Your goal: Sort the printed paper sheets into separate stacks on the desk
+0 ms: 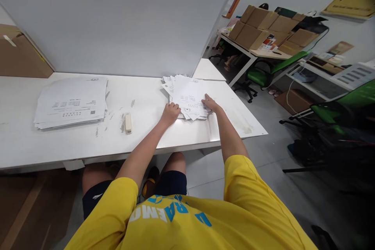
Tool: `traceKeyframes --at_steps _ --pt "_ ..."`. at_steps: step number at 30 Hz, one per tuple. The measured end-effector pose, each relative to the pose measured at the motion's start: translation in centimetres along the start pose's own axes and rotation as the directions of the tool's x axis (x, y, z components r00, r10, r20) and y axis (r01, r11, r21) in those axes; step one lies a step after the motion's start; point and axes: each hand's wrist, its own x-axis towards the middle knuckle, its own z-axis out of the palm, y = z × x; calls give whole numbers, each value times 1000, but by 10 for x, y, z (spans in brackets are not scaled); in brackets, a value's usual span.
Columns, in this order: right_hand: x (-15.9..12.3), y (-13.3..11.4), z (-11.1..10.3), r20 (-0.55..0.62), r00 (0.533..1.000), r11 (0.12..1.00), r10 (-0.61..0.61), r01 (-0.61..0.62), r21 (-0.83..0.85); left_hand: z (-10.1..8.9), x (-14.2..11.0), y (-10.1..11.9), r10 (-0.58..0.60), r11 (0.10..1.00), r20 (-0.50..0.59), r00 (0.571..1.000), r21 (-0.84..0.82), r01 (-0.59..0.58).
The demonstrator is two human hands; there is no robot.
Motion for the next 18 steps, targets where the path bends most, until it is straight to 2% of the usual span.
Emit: traceKeyframes --at_steps 3,5,8,10,11,12,14,16,18 --pt "-16 -8 5 -53 997 995 -51 46 -93 1 -2 4 -88 996 -12 996 9 88" --pt "-39 -12 15 -143 967 968 -212 187 -170 -3 -10 12 -90 996 -46 995 -23 89" --pt "-96 -10 46 -238 833 864 -500 463 -196 -22 -42 26 -38 998 -125 991 -60 31" --pt "-146 -2 74 -247 753 792 -610 591 -154 -45 -75 24 -12 999 -198 980 -50 3" --pt "-171 3 89 -255 730 770 -634 626 -123 -61 -94 17 -15 1000 -230 973 -28 9" --pt "-196 9 104 -260 719 758 -645 645 -98 -80 -114 5 -50 999 -257 965 1 52" --pt "-238 20 133 -232 739 771 -632 629 -97 -121 -153 -32 -199 972 -290 936 65 227" --pt "-268 27 156 -220 768 799 -602 574 -179 -163 -187 -80 -359 909 -216 908 137 393" --pt "-285 31 171 -227 785 812 -576 517 -271 -195 -213 -126 -481 842 -101 871 223 491"
